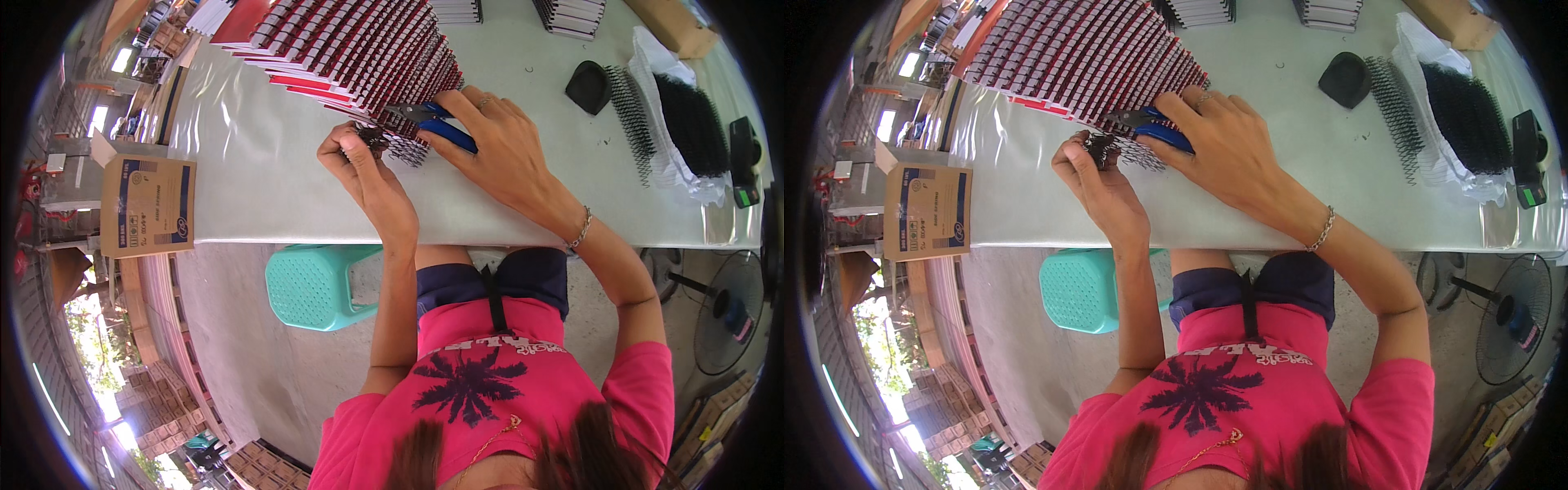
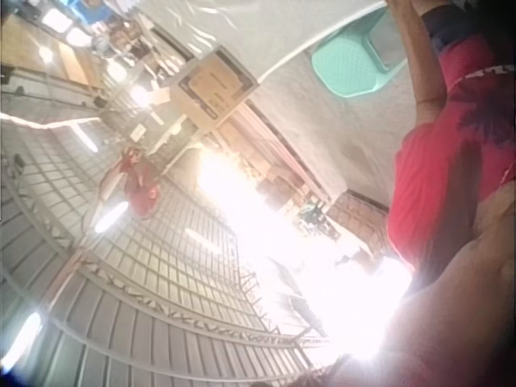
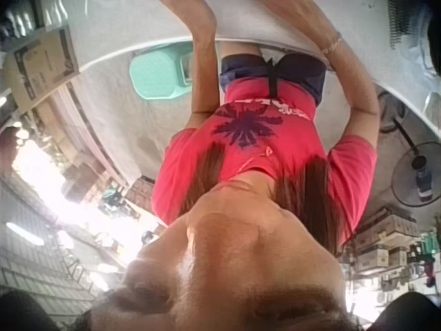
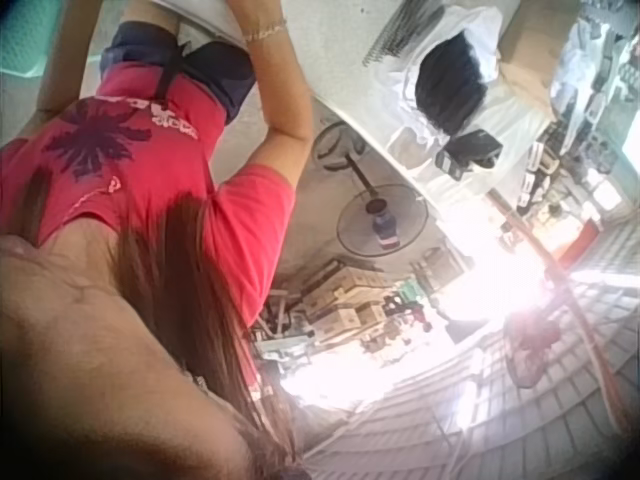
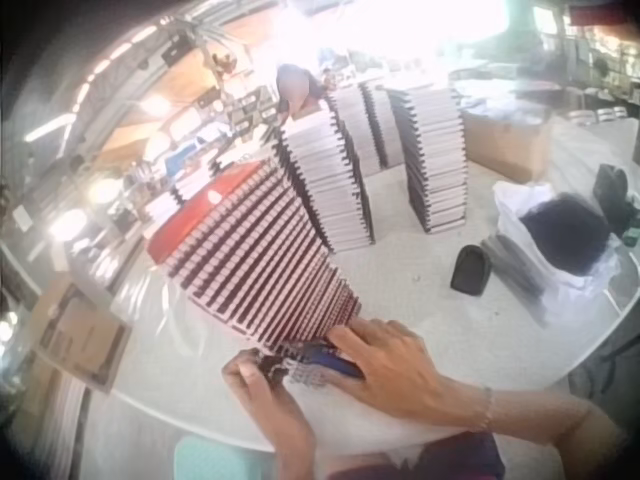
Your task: The person trims the excess wire from spiral-bound notebooks using a pair of snips.
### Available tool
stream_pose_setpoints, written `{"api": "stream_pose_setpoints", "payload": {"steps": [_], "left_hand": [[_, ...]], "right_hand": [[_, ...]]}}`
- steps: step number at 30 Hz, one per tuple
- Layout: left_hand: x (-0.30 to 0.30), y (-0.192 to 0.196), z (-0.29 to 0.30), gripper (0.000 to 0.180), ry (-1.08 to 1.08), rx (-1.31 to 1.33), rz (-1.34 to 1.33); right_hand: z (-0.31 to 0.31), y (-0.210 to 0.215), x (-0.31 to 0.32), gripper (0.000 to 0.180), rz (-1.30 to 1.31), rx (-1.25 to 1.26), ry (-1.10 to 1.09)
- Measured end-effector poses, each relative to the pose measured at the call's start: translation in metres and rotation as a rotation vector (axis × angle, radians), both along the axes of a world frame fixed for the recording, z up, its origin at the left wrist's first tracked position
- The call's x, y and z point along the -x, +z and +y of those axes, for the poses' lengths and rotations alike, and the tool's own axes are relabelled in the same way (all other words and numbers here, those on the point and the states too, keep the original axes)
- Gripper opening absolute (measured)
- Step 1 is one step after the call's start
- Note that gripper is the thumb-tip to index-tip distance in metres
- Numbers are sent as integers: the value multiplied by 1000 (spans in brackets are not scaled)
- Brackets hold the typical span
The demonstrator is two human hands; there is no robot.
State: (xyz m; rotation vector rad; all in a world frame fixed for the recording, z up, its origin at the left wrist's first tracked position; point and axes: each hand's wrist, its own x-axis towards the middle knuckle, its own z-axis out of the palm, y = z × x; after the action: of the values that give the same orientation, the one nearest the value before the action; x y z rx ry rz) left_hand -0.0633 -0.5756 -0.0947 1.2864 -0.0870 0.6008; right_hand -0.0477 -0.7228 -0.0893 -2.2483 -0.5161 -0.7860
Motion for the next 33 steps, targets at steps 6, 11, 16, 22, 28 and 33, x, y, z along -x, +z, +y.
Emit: {"api": "stream_pose_setpoints", "payload": {"steps": [6, 11, 16, 22, 28, 33], "left_hand": [[2, 1, -2, 30, -19, 21, -7], [4, -2, -1, 28, -57, -69, 59], [3, -5, 0, 27, -16, -131, 56], [-1, -9, 3, 28, 30, -186, 38], [2, -6, -1, 29, -54, 50, 14], [5, -4, -1, 30, -77, -20, 27]], "right_hand": [[-2, -2, 4, 43, -12, 66, -19], [2, -5, 0, 43, -87, 47, -4], [3, 1, -1, 39, -95, 67, 1], [7, 0, -1, 30, 9, 26, 67], [-1, -5, 4, 35, -11, 33, -16], [-3, -8, 10, 43, 9, 90, -24]]}}
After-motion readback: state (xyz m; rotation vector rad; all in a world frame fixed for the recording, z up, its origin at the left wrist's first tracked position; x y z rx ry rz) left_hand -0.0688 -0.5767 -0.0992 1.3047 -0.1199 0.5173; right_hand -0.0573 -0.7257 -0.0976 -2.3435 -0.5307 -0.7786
